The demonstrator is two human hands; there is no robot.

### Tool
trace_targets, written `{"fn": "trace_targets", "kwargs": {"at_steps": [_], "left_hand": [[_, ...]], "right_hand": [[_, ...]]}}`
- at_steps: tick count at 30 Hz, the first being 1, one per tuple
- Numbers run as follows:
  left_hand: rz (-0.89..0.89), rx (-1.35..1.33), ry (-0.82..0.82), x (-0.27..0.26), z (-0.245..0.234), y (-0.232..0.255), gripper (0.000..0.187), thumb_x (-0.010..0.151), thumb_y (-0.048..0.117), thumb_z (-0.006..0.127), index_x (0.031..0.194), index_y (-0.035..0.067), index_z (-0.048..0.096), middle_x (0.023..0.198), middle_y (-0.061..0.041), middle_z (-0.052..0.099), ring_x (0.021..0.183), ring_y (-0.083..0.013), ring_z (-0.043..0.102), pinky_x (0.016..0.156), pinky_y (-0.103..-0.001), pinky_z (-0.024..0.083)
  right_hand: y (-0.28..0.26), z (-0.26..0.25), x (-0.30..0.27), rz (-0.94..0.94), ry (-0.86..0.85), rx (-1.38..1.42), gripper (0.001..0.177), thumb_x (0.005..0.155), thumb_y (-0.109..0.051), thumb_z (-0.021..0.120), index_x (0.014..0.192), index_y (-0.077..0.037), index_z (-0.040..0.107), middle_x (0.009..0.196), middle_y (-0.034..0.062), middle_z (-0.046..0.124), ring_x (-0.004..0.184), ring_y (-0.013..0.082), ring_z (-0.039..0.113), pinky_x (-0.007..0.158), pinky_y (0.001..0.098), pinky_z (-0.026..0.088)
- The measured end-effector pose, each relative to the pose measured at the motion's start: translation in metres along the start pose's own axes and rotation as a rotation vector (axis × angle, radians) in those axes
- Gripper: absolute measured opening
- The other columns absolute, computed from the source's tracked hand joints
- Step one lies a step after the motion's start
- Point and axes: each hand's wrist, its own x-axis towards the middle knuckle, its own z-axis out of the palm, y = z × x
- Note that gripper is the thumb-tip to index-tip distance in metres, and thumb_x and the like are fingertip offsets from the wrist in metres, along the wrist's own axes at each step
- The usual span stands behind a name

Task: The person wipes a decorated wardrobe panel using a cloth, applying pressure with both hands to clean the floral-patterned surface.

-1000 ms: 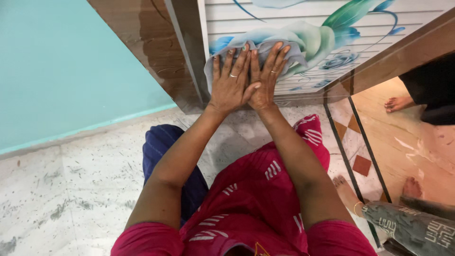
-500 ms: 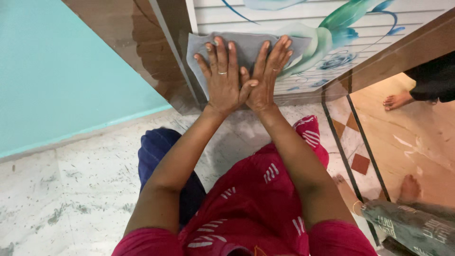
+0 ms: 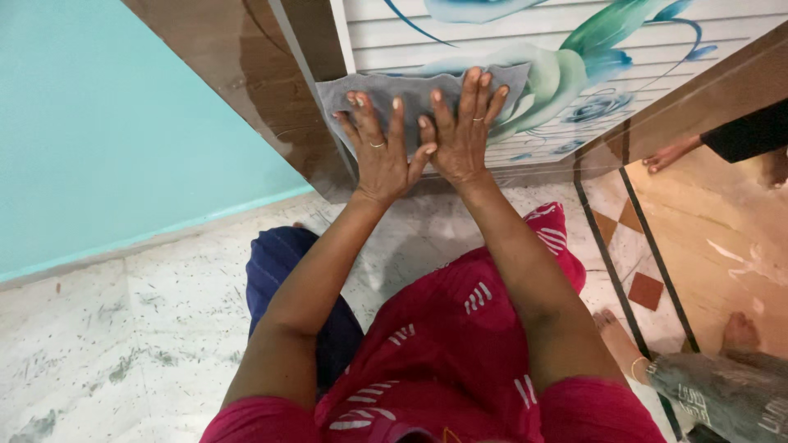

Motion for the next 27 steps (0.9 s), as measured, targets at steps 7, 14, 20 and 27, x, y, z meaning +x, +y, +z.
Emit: {"fn": "trace_targets", "kwargs": {"at_steps": [7, 14, 20, 27], "left_hand": [[-0.116, -0.012, 0.009, 0.011, -0.02, 0.019, 0.08, 0.109, 0.062, 0.047, 0.161, 0.003, 0.03, 0.165, -0.019, 0.016, 0.16, -0.0376, 0.003, 0.13, -0.063, -0.005], [-0.148, -0.023, -0.059, 0.019, -0.026, 0.023, 0.079, 0.109, 0.062, 0.039, 0.16, 0.001, 0.036, 0.16, -0.02, 0.028, 0.157, -0.0336, 0.014, 0.132, -0.056, 0.007], [-0.024, 0.008, 0.023, 0.012, -0.002, 0.006, 0.081, 0.111, 0.067, 0.031, 0.165, 0.007, 0.024, 0.173, -0.02, 0.001, 0.162, -0.0353, -0.01, 0.13, -0.061, -0.01], [0.001, 0.155, -0.051, -0.018, 0.03, -0.005, 0.075, 0.114, 0.063, 0.028, 0.167, 0.011, 0.019, 0.174, -0.021, -0.003, 0.162, -0.0365, -0.013, 0.127, -0.064, -0.014]], "right_hand": [[-0.006, -0.046, 0.006, 0.149, -0.104, 0.216, 0.064, 0.12, -0.032, 0.054, 0.167, -0.002, 0.023, 0.169, 0.0284, 0.003, 0.163, 0.0448, 0.005, 0.131, 0.0601, 0.011], [-0.022, -0.058, 0.019, 0.194, -0.068, 0.182, 0.061, 0.112, -0.03, 0.059, 0.16, 0.0, 0.036, 0.155, 0.0175, 0.029, 0.152, 0.0371, 0.025, 0.134, 0.0606, 0.019], [-0.028, -0.018, 0.006, 0.157, -0.106, 0.07, 0.064, 0.112, -0.038, 0.059, 0.164, -0.015, 0.029, 0.167, 0.0226, 0.016, 0.152, 0.0447, 0.022, 0.128, 0.0617, 0.021], [-0.016, 0.005, -0.012, 0.052, -0.094, -0.042, 0.07, 0.111, -0.042, 0.062, 0.166, -0.022, 0.025, 0.167, 0.0229, 0.015, 0.15, 0.0473, 0.022, 0.119, 0.0686, 0.023]]}}
